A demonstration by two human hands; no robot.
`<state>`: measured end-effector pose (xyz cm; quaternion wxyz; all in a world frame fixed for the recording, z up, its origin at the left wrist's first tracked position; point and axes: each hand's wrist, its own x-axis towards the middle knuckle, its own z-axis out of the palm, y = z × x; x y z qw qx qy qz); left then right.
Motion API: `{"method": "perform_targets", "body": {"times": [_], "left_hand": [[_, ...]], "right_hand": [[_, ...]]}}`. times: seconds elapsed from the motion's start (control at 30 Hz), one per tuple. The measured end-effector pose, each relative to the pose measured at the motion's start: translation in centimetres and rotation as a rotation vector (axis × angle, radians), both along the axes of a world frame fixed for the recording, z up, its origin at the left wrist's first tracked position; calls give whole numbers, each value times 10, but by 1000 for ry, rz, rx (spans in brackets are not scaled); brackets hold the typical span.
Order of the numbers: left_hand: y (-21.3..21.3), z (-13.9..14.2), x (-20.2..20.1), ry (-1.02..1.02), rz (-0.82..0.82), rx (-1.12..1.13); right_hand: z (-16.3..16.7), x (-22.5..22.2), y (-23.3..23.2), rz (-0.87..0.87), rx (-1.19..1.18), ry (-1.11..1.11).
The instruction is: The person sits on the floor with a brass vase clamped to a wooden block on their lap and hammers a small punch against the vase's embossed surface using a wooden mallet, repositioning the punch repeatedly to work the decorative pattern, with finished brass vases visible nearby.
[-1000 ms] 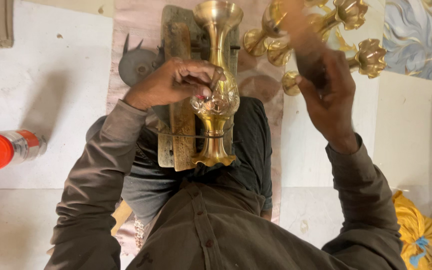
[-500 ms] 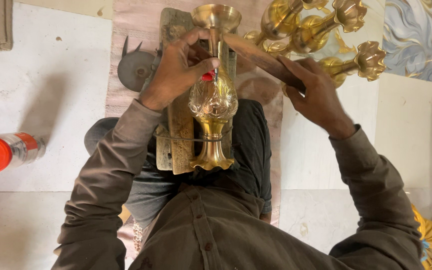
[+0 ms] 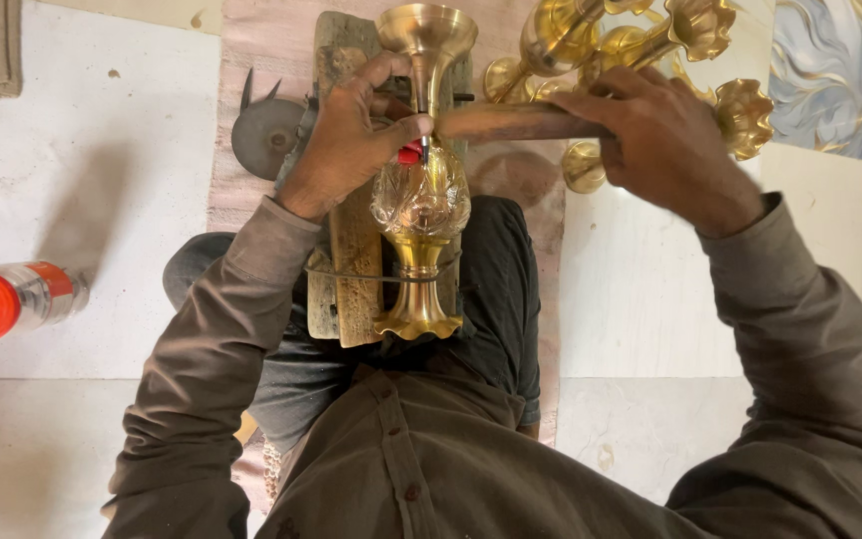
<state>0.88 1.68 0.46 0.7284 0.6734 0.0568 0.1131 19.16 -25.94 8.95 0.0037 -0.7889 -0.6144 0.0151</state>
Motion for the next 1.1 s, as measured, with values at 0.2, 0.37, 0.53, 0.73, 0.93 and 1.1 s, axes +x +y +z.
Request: {"method": "perform_targets", "body": {"times": [0.2, 0.37, 0.53, 0.73, 0.93, 1.1], "left_hand": [[-2, 2, 0, -36, -4, -34], [-5, 11, -1, -7, 31, 21], [-10, 17, -4, 10, 70, 12], [-12, 17, -3, 5, 96, 24], [-11, 17, -1, 10, 83, 27], [-14, 17, -4, 17, 119, 28]], "right_hand": [[22, 19, 14, 61, 241, 95], [26, 30, 36, 100, 217, 402], [29, 20, 57, -63, 159, 494], [24, 26, 68, 35, 129, 477], [14, 29, 68, 116, 158, 414], [14, 19, 72, 56, 250, 555]]}}
